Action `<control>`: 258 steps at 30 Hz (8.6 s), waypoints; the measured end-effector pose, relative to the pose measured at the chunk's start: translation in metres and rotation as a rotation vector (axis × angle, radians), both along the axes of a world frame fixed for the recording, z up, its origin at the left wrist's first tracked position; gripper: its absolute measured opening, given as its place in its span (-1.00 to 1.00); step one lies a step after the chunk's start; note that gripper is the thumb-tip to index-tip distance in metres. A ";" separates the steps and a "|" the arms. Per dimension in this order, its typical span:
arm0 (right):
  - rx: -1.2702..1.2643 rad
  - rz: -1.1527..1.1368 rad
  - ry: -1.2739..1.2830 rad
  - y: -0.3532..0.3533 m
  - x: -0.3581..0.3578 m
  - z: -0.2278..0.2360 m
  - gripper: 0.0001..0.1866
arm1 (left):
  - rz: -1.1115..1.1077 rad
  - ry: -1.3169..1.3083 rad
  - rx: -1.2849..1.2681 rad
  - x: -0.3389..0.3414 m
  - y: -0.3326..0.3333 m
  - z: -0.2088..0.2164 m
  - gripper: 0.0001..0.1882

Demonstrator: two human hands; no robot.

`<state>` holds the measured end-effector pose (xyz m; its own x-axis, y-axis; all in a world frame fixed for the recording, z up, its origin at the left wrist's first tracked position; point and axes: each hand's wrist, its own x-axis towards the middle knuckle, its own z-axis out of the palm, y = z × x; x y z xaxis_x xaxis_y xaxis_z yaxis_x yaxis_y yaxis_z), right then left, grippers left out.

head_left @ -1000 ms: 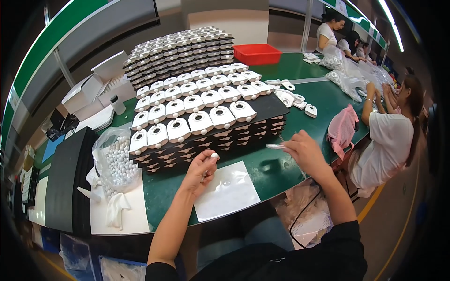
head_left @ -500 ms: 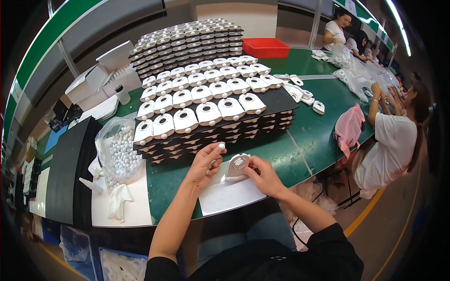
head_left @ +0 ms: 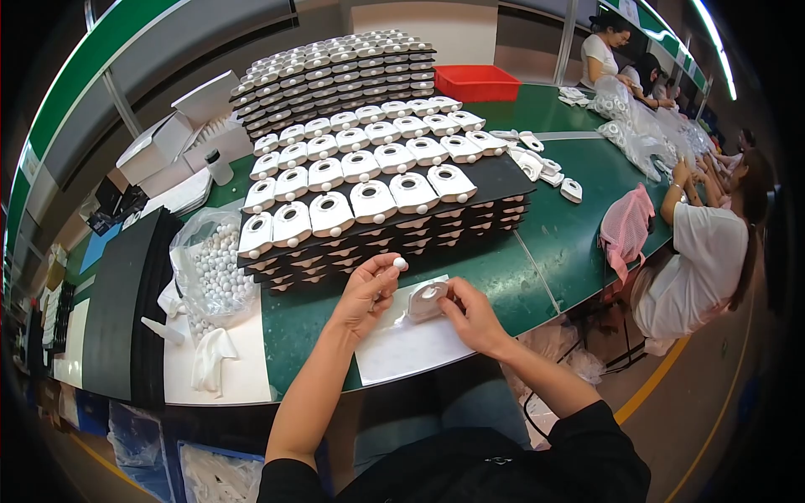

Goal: Assembling small plastic light fixture components by inserting small white spheres into them at a factory workstation.

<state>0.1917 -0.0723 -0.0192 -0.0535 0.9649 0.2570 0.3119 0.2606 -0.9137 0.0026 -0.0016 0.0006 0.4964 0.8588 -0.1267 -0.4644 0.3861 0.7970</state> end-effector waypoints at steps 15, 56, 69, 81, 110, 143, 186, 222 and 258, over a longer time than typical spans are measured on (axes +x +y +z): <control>-0.145 0.123 0.458 0.009 0.013 -0.005 -0.84 | -0.044 0.122 0.048 0.005 -0.005 0.005 -0.67; -0.053 0.202 0.476 0.007 0.005 0.041 -0.85 | 0.171 0.336 0.462 0.015 -0.012 -0.002 -0.69; 0.086 -0.248 -0.103 0.100 0.121 0.131 -0.67 | 0.034 0.029 -0.057 0.008 -0.006 0.010 -0.75; 0.156 -0.327 -0.465 0.159 0.158 0.103 -0.70 | -0.026 -0.092 -0.166 0.003 0.000 0.003 -0.75; 0.134 -0.409 -1.034 0.016 0.153 0.039 -0.77 | -0.022 -0.007 -0.075 0.001 -0.004 0.006 -0.69; -0.242 0.208 0.294 0.005 0.022 0.013 -0.87 | 0.003 -0.035 -0.004 0.000 0.001 -0.002 -0.81; -0.386 0.299 0.952 0.017 0.023 -0.005 -0.78 | -0.023 0.334 0.243 0.015 -0.010 0.003 -0.74; -0.003 0.347 0.154 0.025 0.042 0.086 -0.83 | 0.252 0.510 0.854 0.023 -0.013 -0.010 -0.29; -0.115 -0.215 -0.278 0.228 0.177 0.107 -0.46 | 0.419 0.649 0.802 0.020 -0.014 -0.001 -0.78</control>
<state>0.3685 0.1558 0.0879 0.1010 0.9835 0.1499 0.5886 0.0624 -0.8060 0.0222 -0.0153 0.0001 0.1886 0.8923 0.4101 0.1584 -0.4398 0.8840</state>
